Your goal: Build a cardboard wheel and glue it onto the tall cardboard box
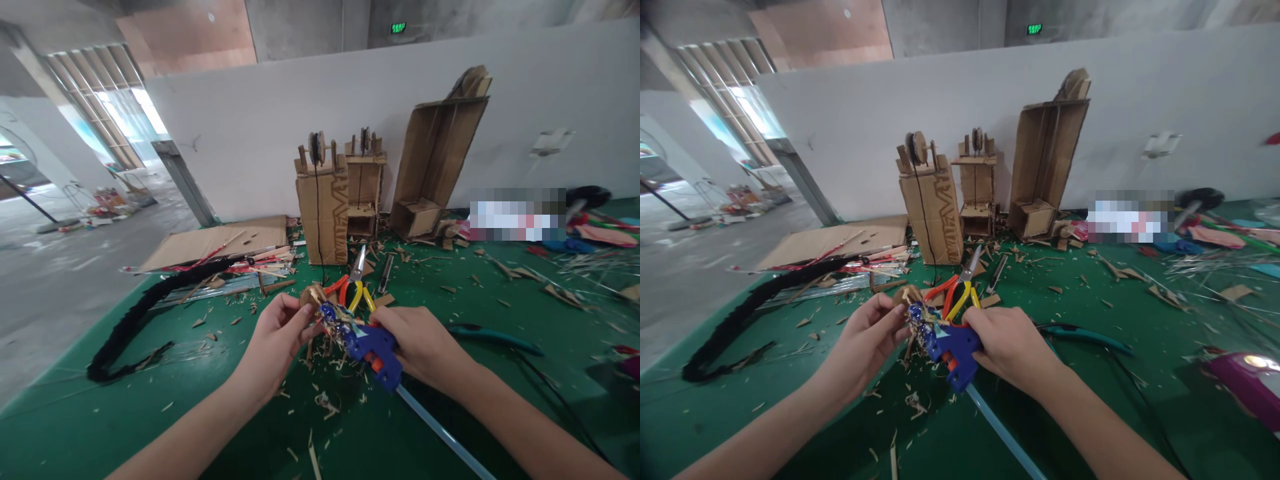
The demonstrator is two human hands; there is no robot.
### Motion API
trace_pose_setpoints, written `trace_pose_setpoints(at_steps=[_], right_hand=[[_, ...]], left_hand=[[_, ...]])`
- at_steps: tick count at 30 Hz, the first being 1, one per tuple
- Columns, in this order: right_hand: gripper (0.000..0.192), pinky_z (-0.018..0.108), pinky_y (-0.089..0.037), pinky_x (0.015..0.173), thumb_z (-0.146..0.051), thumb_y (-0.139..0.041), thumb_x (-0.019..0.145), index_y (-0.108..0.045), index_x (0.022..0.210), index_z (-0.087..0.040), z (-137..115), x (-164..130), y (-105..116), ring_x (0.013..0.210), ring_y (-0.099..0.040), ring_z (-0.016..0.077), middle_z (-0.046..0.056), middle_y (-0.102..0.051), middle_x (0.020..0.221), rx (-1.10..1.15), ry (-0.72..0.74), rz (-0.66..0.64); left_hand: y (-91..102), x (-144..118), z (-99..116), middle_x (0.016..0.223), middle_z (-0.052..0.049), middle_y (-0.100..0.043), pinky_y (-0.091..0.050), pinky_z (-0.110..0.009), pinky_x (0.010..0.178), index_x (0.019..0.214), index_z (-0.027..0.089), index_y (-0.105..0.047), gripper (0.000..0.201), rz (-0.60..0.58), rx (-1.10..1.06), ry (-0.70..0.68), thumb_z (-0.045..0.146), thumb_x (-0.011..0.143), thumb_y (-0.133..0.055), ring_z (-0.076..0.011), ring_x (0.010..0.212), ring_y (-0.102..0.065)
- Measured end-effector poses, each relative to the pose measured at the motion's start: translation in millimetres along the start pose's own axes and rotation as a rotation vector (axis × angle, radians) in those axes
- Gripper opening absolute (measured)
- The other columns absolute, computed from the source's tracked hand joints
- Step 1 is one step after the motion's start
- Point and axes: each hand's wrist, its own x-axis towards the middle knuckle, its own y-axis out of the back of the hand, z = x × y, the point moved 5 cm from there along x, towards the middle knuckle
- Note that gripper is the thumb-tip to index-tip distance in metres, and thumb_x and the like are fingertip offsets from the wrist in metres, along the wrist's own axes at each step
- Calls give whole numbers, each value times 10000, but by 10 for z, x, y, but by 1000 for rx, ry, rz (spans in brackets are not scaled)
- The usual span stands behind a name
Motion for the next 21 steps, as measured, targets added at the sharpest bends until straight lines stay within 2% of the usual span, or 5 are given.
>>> trace_pose_setpoints(at_steps=[11,21], right_hand=[[191,248,-257,500,-139,-518,698,-430,845,-222,-7,8,-14,554,-524,150,-12,-596,660,19,-22,2],[152,255,-252,497,-148,-504,734,-418,836,-221,-3,-3,15,556,-500,149,-13,-568,648,36,-19,14]], left_hand=[[-9,7,-5,790,1,-634,-526,-194,641,717,158,-498,284,-32,-75,25,226,689,-773,-95,719,-611],[8,27,46,796,2,-599,-536,-213,647,747,165,-485,259,-23,-10,-45,239,736,-733,-96,739,-561]])
